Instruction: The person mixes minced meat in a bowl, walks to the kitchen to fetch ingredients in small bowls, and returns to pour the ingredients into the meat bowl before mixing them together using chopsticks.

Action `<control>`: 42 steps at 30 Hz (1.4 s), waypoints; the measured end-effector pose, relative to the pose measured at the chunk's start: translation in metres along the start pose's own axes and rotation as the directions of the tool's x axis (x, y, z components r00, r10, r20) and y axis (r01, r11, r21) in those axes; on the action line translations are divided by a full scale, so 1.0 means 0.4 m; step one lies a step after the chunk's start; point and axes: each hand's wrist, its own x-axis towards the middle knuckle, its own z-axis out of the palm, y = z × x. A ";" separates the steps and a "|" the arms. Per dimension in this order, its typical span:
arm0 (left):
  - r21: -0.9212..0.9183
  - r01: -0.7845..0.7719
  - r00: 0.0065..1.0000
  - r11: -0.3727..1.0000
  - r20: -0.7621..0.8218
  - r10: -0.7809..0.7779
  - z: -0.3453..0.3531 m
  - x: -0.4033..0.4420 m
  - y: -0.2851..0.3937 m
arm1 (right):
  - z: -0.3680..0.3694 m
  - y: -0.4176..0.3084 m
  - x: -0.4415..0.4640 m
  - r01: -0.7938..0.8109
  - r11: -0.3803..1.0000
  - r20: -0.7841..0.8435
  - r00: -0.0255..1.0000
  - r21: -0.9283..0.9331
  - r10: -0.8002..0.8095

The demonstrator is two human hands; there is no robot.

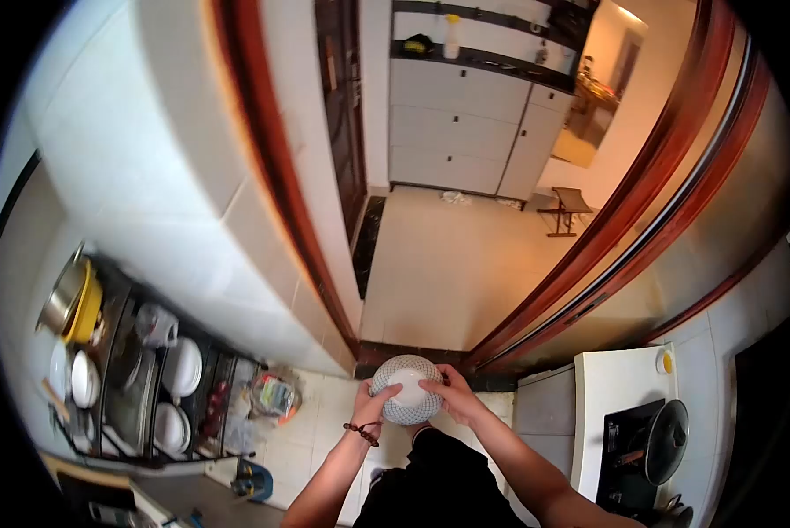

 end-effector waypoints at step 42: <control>0.806 0.081 0.480 0.586 0.483 -0.732 2.152 1.801 0.287 | -1.299 -1.347 1.073 0.611 0.697 -0.868 0.496 0.375 0.031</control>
